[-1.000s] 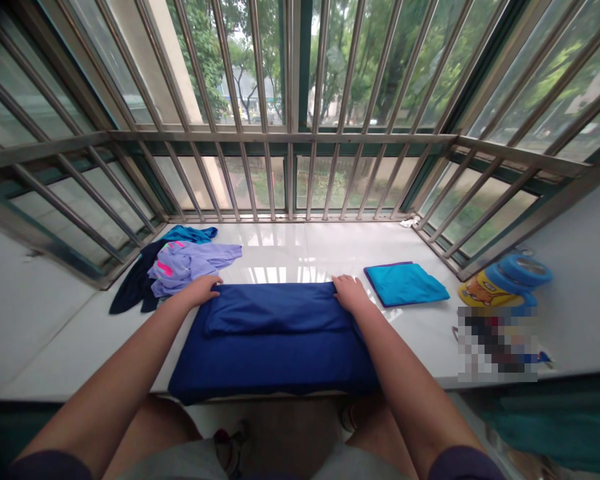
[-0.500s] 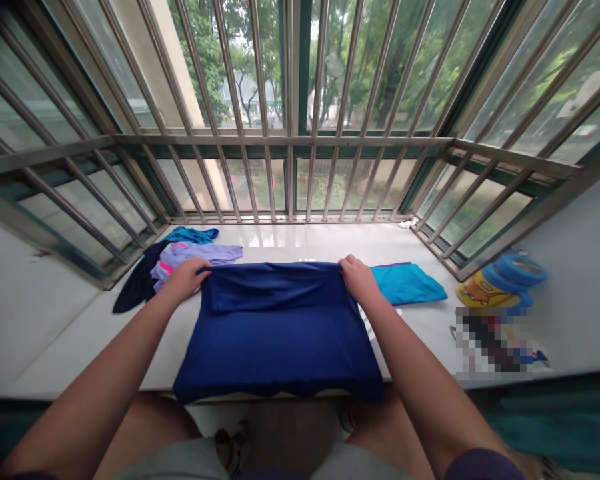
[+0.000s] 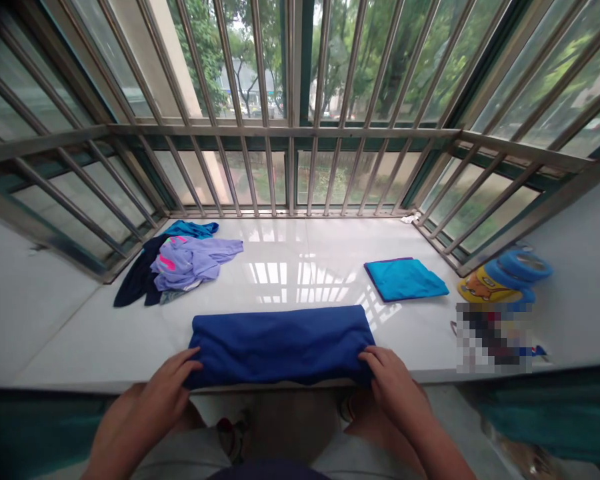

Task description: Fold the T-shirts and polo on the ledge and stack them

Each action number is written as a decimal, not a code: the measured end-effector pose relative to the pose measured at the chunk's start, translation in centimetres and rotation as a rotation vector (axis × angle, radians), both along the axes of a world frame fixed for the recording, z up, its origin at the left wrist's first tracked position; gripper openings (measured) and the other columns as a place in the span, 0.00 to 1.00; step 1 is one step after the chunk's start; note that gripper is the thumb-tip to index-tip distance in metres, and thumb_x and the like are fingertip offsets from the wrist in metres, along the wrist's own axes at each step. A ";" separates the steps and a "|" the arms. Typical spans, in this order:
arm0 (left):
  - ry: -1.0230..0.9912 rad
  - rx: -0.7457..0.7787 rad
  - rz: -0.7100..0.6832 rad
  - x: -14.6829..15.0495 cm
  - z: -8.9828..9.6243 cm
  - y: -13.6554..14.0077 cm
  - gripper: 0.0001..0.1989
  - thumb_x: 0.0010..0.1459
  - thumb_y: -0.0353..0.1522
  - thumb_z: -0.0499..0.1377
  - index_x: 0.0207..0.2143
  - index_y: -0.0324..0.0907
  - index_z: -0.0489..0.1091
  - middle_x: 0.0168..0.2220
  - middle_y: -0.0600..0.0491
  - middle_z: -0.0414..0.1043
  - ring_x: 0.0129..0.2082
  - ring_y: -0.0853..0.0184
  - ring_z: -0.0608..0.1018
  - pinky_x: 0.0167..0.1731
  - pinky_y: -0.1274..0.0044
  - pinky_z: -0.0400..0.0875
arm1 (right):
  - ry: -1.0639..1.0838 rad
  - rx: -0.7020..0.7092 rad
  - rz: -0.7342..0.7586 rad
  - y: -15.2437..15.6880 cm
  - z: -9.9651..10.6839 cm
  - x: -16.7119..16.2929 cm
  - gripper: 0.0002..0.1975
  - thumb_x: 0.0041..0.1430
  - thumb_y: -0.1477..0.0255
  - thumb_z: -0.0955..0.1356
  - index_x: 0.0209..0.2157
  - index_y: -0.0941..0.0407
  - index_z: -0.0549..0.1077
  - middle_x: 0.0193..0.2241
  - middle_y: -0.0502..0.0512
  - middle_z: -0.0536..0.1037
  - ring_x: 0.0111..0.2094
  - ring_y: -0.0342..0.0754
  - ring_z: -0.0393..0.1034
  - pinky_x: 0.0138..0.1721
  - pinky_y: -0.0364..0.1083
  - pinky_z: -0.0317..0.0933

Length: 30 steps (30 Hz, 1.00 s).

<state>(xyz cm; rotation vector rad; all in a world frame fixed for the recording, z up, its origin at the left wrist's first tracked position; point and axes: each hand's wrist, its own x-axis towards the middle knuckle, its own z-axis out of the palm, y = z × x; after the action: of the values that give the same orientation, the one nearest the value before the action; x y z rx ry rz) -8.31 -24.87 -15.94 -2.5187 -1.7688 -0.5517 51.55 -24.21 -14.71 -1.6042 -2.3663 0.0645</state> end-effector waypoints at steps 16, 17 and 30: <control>0.102 -0.221 0.047 7.6 -0.1 12.0 0.29 0.76 0.41 0.49 0.76 0.54 0.59 0.79 0.48 0.50 0.78 0.50 0.57 0.73 0.43 0.48 | -0.131 -0.230 -0.065 12.2 0.7 -11.3 0.31 0.77 0.55 0.60 0.76 0.45 0.58 0.78 0.55 0.53 0.78 0.61 0.45 0.74 0.71 0.38; 0.100 -0.228 0.048 7.5 0.2 12.8 0.29 0.76 0.41 0.49 0.76 0.54 0.59 0.79 0.48 0.50 0.78 0.50 0.57 0.73 0.43 0.47 | -0.131 -0.233 -0.065 12.9 0.9 -11.3 0.31 0.77 0.55 0.59 0.76 0.45 0.58 0.78 0.55 0.52 0.78 0.61 0.45 0.74 0.71 0.38; 0.077 -0.057 0.122 5.2 -1.2 8.4 0.30 0.75 0.40 0.48 0.75 0.44 0.60 0.78 0.42 0.53 0.75 0.50 0.62 0.71 0.52 0.59 | -0.123 -0.113 -0.131 11.2 -0.6 -8.3 0.30 0.76 0.58 0.61 0.74 0.50 0.63 0.76 0.59 0.57 0.77 0.63 0.50 0.73 0.68 0.48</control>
<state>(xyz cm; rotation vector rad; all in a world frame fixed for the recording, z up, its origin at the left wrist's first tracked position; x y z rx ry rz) -3.07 -16.50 -17.17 -2.4108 -1.9201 -0.3994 43.24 -13.00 -15.27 -1.8623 -2.3787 0.0764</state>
